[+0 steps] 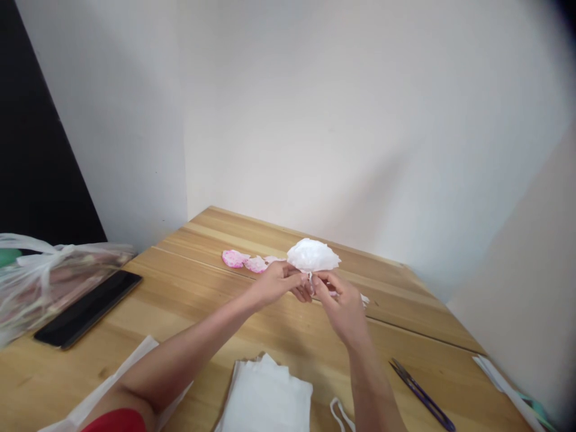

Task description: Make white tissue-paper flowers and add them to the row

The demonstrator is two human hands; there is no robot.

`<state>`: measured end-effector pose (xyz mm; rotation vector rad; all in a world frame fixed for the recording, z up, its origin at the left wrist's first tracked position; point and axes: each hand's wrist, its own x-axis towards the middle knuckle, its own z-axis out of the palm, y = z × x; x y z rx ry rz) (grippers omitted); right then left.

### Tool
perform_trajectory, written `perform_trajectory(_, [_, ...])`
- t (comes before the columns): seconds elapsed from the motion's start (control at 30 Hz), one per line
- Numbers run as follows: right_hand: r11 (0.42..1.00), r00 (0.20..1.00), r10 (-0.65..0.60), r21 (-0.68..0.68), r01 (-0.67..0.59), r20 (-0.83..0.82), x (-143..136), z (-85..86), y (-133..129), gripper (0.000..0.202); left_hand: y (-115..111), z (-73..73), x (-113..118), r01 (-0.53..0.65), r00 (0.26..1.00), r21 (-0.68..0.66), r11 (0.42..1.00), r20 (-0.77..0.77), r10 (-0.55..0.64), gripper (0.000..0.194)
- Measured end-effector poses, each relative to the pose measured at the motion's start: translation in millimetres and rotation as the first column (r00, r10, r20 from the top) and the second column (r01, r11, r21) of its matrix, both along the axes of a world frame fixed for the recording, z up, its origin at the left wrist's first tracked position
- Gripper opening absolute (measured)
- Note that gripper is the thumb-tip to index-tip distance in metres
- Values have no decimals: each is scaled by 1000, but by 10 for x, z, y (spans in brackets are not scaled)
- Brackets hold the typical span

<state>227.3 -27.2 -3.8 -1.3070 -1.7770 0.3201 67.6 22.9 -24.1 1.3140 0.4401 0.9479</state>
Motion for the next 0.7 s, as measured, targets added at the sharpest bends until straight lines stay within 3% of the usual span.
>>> perform_trajectory(0.27, [998, 999, -32, -46, 30, -26, -47, -14, 18, 25, 4, -71, 25, -180, 974, 132, 975, -112, 196, 28])
perform_trajectory(0.47, [995, 996, -91, 47, 92, -22, -28, -21, 22, 27, -22, -30, -31, -181, 947, 301, 936, -204, 249, 19])
perform_trajectory(0.57, [995, 997, -80, 60, 81, -15, -27, 25, -8, 28, -8, 1, -72, -229, 902, 452, 862, -235, 363, 21])
perform_trajectory(0.7, [997, 998, -58, 52, 58, -3, -40, 62, -36, 26, 35, 14, -113, -259, 834, 662, 703, -214, 509, 27])
